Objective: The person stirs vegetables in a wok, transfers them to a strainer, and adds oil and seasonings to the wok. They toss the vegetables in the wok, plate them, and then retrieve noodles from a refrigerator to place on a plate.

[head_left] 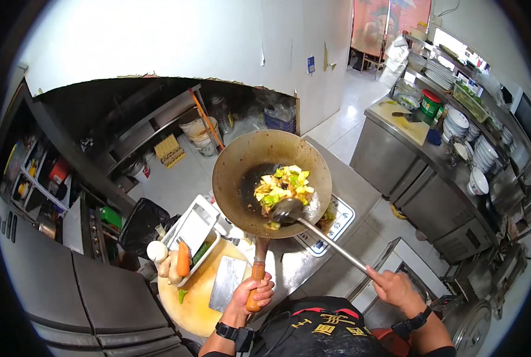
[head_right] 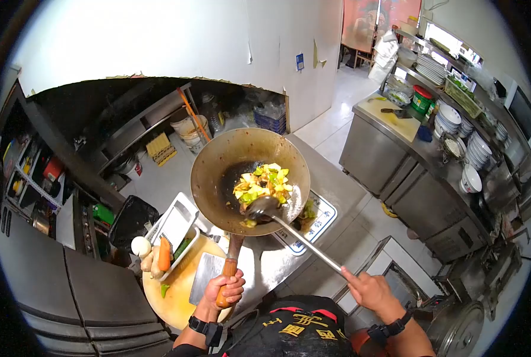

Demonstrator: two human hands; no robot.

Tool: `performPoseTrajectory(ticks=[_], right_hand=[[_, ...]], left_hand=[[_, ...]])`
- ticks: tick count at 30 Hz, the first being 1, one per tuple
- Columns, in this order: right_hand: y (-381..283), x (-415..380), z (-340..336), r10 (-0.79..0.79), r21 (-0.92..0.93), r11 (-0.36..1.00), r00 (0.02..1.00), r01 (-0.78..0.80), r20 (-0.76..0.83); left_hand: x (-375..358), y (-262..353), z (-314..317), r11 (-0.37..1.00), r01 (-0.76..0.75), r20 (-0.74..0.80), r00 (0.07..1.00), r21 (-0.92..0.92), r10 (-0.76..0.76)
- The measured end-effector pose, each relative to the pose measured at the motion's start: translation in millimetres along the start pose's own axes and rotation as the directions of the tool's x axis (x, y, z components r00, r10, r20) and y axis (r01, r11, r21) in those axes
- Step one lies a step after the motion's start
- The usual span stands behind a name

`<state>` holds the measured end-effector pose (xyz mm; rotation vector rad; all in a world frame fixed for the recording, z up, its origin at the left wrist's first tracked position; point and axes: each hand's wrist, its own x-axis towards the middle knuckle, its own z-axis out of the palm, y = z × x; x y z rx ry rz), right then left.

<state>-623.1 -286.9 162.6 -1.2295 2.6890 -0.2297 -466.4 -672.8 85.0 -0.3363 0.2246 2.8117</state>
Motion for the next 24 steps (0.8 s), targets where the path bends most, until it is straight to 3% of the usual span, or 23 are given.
performPoseTrajectory(ticks=[4, 6, 10, 12, 15, 20, 22, 24], right_hand=[[15, 27, 3, 0.026, 0.222, 0.975, 0.986, 0.011, -0.164], [13, 56, 9, 0.038, 0.338, 0.937, 0.933, 0.091, -0.357], [-13, 70, -9, 0.149, 0.387, 0.921, 0.957, -0.043, -0.247], [-34, 56, -22, 0.242, 0.542, 0.822, 0.969, -0.177, -0.050], [-33, 36, -12, 0.151, 0.568, 0.822, 0.977, -0.040, -0.149], [-35, 48, -4, 0.016, 0.355, 0.933, 0.982, 0.054, -0.191], [-32, 45, -3, -0.009, 0.020, 1.000, 0.999, 0.009, -0.043], [-23, 34, -17, -0.037, 0.054, 0.998, 0.999, 0.039, -0.029]], left_hand=[[-1, -3, 2, 0.999, -0.032, -0.026, 0.999, 0.043, 0.034], [-6, -2, 3, 0.998, -0.043, -0.033, 0.998, 0.045, 0.044], [-11, -8, 13, 0.996, -0.066, -0.044, 0.997, 0.062, 0.068], [-10, -7, 15, 0.993, -0.079, -0.056, 0.995, 0.090, 0.085], [-4, -8, 17, 0.987, -0.093, -0.086, 0.991, 0.130, 0.105], [-5, -5, 14, 0.986, -0.067, -0.078, 0.994, 0.151, 0.079], [-6, -6, 16, 0.989, -0.064, -0.067, 0.995, 0.135, 0.073], [-6, -6, 12, 0.990, -0.059, -0.062, 0.996, 0.129, 0.068]])
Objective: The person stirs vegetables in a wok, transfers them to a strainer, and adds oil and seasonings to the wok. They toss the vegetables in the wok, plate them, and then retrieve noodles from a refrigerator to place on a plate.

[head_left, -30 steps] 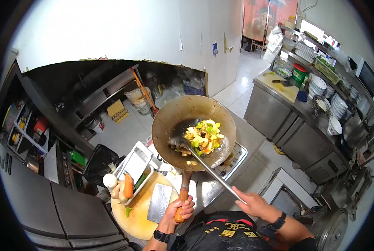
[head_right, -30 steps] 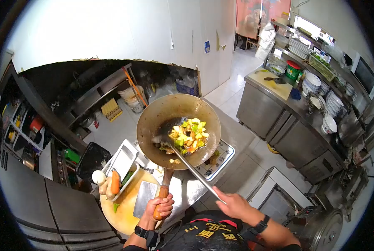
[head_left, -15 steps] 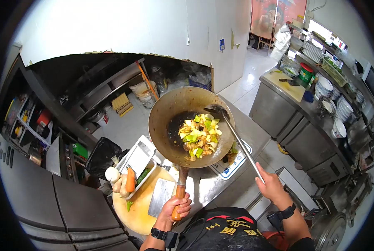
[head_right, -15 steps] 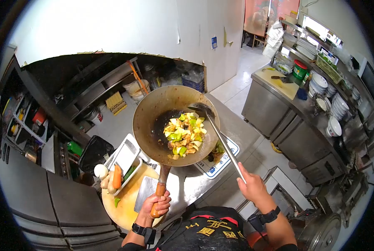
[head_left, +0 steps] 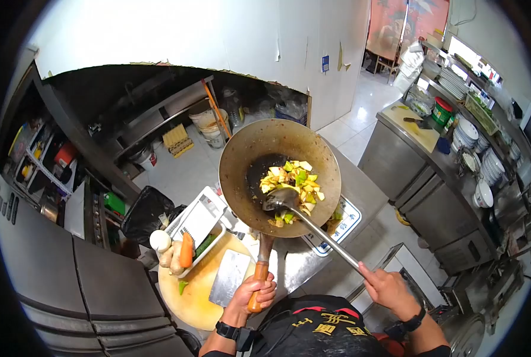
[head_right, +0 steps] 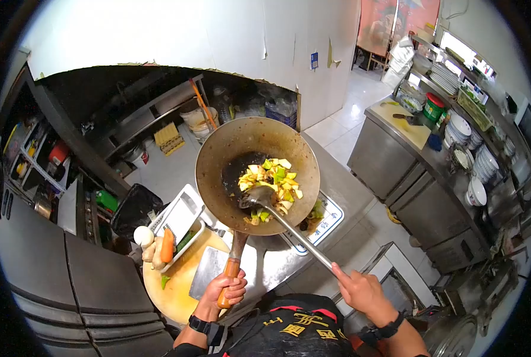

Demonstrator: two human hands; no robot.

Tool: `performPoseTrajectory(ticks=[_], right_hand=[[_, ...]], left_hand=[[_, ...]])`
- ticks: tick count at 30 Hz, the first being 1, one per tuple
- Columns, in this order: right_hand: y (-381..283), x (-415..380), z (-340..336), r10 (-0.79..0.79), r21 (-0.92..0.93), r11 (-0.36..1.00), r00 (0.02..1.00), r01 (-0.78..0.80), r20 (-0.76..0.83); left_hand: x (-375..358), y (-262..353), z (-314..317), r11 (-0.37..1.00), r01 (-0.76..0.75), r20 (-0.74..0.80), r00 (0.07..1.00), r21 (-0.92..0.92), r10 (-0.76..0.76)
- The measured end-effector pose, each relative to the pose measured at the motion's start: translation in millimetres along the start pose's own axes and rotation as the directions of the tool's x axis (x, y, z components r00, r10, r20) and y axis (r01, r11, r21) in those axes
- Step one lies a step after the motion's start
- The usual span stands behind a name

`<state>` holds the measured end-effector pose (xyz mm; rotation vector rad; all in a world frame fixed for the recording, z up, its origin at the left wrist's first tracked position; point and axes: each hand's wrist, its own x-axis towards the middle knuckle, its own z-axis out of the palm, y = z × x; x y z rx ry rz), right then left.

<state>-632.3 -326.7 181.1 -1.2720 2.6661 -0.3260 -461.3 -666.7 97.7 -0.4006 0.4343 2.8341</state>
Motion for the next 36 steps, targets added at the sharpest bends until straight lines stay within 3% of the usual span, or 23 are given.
performPoseTrajectory(ticks=[2, 4, 5, 7, 8, 9, 10, 11, 13, 14, 16, 17, 19, 24, 29, 31, 32, 33, 35, 36], right_hand=[[1, -4, -5, -0.027, 0.041, 0.999, 0.999, 0.026, 0.018], [0, -1, -5, -0.019, 0.252, 0.966, 0.989, 0.057, -0.148], [1, 2, -2, -0.021, 0.250, 0.967, 0.989, 0.058, -0.149], [-7, 8, 7, 0.128, 0.342, 0.938, 0.977, -0.063, -0.171], [-15, 8, 10, 0.125, 0.342, 0.938, 0.977, -0.060, -0.171], [-26, 7, 12, 0.309, 0.680, 0.689, 0.950, -0.253, 0.040], [-36, 9, 12, 0.381, 0.856, 0.299, 0.875, -0.422, 0.298], [-46, 13, 10, 0.327, 0.890, 0.115, 0.863, -0.442, 0.386], [-59, 26, -2, 0.231, 0.890, -0.091, 0.860, -0.447, 0.456], [-64, 29, -9, 0.226, 0.891, -0.093, 0.863, -0.444, 0.453], [-73, 33, -18, 0.054, 0.817, -0.327, 0.854, -0.475, 0.518], [-73, 35, -20, 0.046, 0.814, -0.327, 0.853, -0.480, 0.521], [-67, 38, -23, -0.024, 0.715, -0.468, 0.816, -0.519, 0.577], [-77, 29, -33, -0.138, 0.645, -0.486, 0.781, -0.590, 0.609], [-75, 12, -36, -0.136, 0.599, -0.515, 0.749, -0.613, 0.649], [-65, 13, -37, -0.128, 0.632, -0.489, 0.765, -0.602, 0.631], [-75, 10, -41, 0.012, 0.672, -0.369, 0.720, -0.642, 0.694], [-75, 6, -44, 0.012, 0.669, -0.373, 0.717, -0.643, 0.697], [-74, 2, -47, -0.026, 0.649, -0.386, 0.711, -0.655, 0.702], [-57, -6, -39, -0.152, 0.565, -0.546, 0.736, -0.619, 0.660]], left_hand=[[-2, -3, -2, 1.000, 0.008, -0.001, 1.000, -0.007, -0.008], [-2, -3, 0, 1.000, 0.003, -0.023, 1.000, 0.027, -0.003], [-1, -3, 2, 1.000, 0.002, -0.021, 1.000, 0.027, -0.001], [-3, -3, 3, 0.999, -0.005, -0.022, 1.000, 0.041, 0.006], [-4, -4, 6, 0.999, -0.008, -0.023, 1.000, 0.042, 0.009], [-5, -4, 10, 0.998, -0.014, -0.058, 0.998, 0.059, 0.017], [-3, -4, 12, 0.997, -0.020, -0.092, 0.995, 0.078, 0.027], [-2, -4, 12, 0.997, -0.022, -0.094, 0.995, 0.080, 0.029], [0, -5, 10, 0.991, -0.024, -0.141, 0.989, 0.134, 0.043], [0, -3, 13, 0.990, -0.023, -0.140, 0.989, 0.136, 0.042], [-2, 0, 12, 0.992, -0.016, -0.136, 0.990, 0.123, 0.033], [-4, 0, 11, 0.994, -0.005, -0.130, 0.991, 0.106, 0.019], [-4, 3, 15, 0.993, 0.001, -0.140, 0.990, 0.116, 0.015], [-8, 4, 1, 0.998, 0.020, -0.064, 0.998, 0.064, -0.016], [-8, 8, -4, 0.999, 0.018, -0.013, 1.000, -0.037, -0.018], [-8, 8, -4, 0.997, 0.020, 0.002, 1.000, -0.069, -0.020], [-7, 9, -4, 0.997, 0.017, 0.007, 1.000, -0.075, -0.017], [-8, 9, -4, 0.997, 0.018, 0.009, 1.000, -0.079, -0.017], [-6, 10, -2, 0.995, 0.015, 0.024, 1.000, -0.096, -0.012], [-6, 11, -2, 0.997, 0.017, 0.007, 1.000, -0.076, -0.017]])
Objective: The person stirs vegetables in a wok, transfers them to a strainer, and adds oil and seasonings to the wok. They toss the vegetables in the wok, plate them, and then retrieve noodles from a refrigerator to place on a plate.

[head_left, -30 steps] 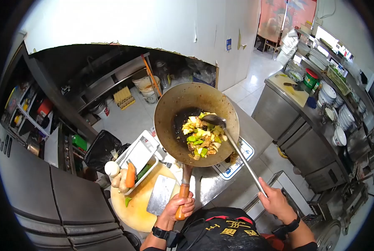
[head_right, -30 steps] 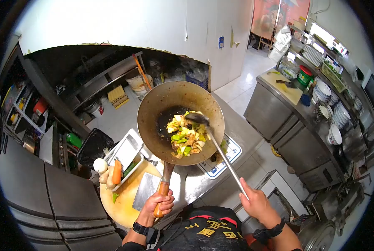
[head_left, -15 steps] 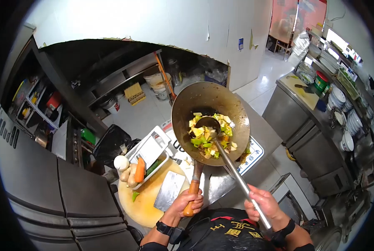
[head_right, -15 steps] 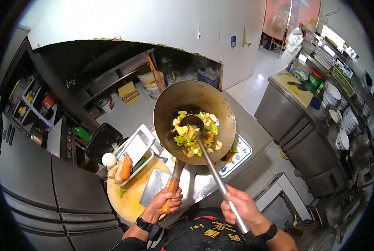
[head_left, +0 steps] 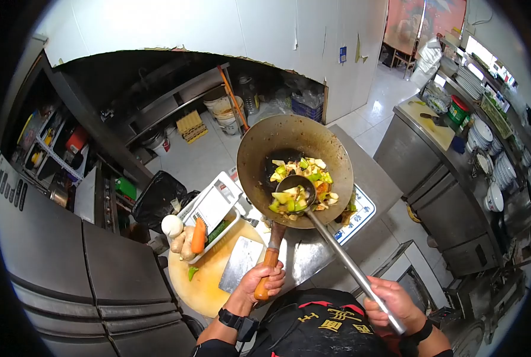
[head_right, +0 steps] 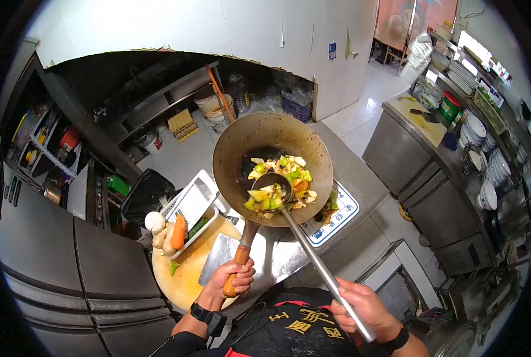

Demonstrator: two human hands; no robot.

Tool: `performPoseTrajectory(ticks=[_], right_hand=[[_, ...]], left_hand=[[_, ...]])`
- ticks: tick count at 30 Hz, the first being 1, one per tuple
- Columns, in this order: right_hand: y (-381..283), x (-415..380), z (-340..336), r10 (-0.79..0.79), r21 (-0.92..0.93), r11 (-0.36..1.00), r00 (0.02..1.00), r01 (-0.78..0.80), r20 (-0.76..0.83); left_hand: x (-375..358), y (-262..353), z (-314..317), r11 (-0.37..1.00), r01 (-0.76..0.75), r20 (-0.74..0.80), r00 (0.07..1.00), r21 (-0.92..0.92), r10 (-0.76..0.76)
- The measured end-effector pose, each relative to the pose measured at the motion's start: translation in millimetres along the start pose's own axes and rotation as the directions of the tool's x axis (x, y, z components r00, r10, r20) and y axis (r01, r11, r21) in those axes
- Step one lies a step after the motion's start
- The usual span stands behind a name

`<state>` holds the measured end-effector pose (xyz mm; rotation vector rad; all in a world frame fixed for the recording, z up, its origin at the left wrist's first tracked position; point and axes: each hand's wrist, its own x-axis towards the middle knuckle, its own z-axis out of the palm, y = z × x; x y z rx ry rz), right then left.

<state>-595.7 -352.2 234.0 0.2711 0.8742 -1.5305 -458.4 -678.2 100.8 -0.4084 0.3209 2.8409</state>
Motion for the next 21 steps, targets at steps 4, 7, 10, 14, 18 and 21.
performPoseTrajectory(ticks=[4, 7, 10, 14, 18, 21], right_hand=[[-5, 11, -37, -0.021, 0.458, 0.874, 0.931, -0.160, 0.364], [-1, 7, -37, -0.089, 0.455, 0.887, 0.939, -0.076, 0.331], [-6, -12, -30, -0.137, 0.434, 0.901, 0.944, -0.007, 0.300], [-6, -45, -39, -0.254, 0.433, 0.889, 0.948, 0.151, 0.190], [-1, -58, -48, -0.350, 0.122, 0.925, 0.932, 0.360, -0.100], [4, -45, -50, -0.379, -0.117, 0.925, 0.895, 0.361, -0.237]], left_hand=[[-1, -2, 1, 1.000, -0.004, -0.022, 1.000, 0.011, 0.005], [-1, -3, 1, 0.999, -0.013, -0.027, 1.000, 0.040, 0.014], [-1, -4, -4, 0.999, -0.013, -0.016, 1.000, 0.030, 0.014], [-3, -1, -4, 0.998, -0.042, -0.007, 0.999, 0.042, 0.043], [-7, 6, 6, 0.990, -0.078, -0.048, 0.995, 0.116, 0.084], [-11, 10, 12, 0.986, -0.084, -0.087, 0.991, 0.143, 0.098]])
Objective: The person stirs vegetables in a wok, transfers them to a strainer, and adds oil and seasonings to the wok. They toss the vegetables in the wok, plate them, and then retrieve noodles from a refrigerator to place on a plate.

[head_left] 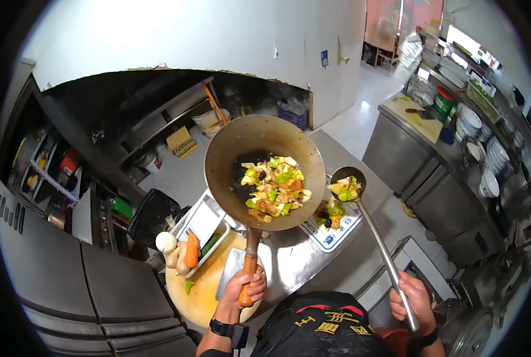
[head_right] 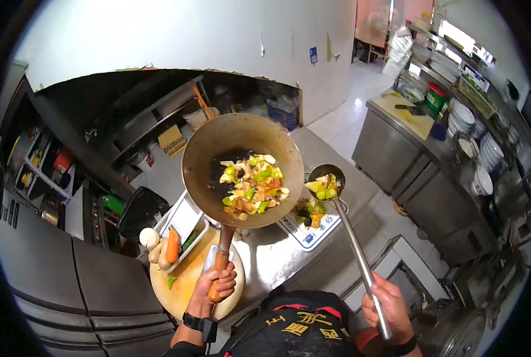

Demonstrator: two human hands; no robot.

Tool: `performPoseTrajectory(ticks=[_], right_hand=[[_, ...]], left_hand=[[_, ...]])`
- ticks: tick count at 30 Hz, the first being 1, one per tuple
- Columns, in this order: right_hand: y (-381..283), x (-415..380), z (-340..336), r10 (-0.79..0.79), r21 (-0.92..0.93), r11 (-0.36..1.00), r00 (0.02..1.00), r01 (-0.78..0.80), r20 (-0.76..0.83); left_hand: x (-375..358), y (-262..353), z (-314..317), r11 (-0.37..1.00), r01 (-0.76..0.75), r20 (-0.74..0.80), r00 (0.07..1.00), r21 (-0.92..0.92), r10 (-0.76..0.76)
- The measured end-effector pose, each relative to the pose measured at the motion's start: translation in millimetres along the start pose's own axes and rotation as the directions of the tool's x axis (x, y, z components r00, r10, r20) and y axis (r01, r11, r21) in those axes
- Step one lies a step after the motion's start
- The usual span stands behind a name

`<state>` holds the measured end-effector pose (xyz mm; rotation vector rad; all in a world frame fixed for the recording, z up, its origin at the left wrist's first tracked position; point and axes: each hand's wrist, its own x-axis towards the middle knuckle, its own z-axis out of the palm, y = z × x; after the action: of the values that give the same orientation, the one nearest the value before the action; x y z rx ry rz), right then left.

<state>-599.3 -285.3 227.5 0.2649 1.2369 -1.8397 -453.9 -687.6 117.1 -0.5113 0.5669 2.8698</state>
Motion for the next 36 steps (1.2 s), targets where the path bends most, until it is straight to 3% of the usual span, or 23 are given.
performPoseTrajectory(ticks=[6, 9, 17, 20, 22, 24, 26, 30, 34, 36], right_hand=[[36, 36, -22, 0.028, -0.131, 0.991, 0.999, -0.031, -0.023], [59, 53, -35, -0.114, -0.413, 0.909, 0.988, 0.064, -0.099], [56, 62, -42, -0.144, -0.477, 0.876, 0.980, 0.063, -0.134], [55, 58, -49, -0.169, -0.534, 0.839, 0.982, 0.100, -0.082], [55, 59, -44, -0.336, -0.832, 0.540, 0.939, 0.127, -0.074], [50, 56, -40, -0.327, -0.805, 0.575, 0.943, 0.146, -0.063], [38, 48, -37, -0.216, -0.483, 0.861, 0.974, 0.158, -0.065], [13, 50, 10, -0.180, -0.305, 0.937, 0.984, 0.168, -0.013], [21, 98, 43, -0.216, -0.480, 0.858, 0.976, 0.184, -0.012], [43, 126, 60, -0.294, -0.629, 0.740, 0.956, 0.238, 0.017]], left_hand=[[-5, 8, 9, 0.999, -0.035, -0.043, 0.999, -0.030, 0.034], [-6, 7, 2, 0.998, -0.026, -0.019, 1.000, -0.059, 0.025], [-9, 4, 3, 0.992, -0.039, -0.015, 0.999, -0.121, 0.038], [-11, 5, 4, 0.996, -0.039, -0.043, 0.998, -0.083, 0.036], [-12, 4, 5, 0.997, -0.040, -0.047, 0.998, -0.067, 0.037], [-15, 5, 6, 0.998, -0.042, -0.060, 0.997, -0.053, 0.039], [-16, 5, 6, 1.000, -0.014, -0.082, 0.997, -0.006, 0.014], [-12, 3, 5, 1.000, 0.004, -0.011, 1.000, -0.010, -0.004], [-10, -5, 7, 0.998, 0.039, 0.023, 0.999, -0.043, -0.038], [-8, -7, 14, 0.998, 0.045, 0.000, 0.999, -0.049, -0.045]])
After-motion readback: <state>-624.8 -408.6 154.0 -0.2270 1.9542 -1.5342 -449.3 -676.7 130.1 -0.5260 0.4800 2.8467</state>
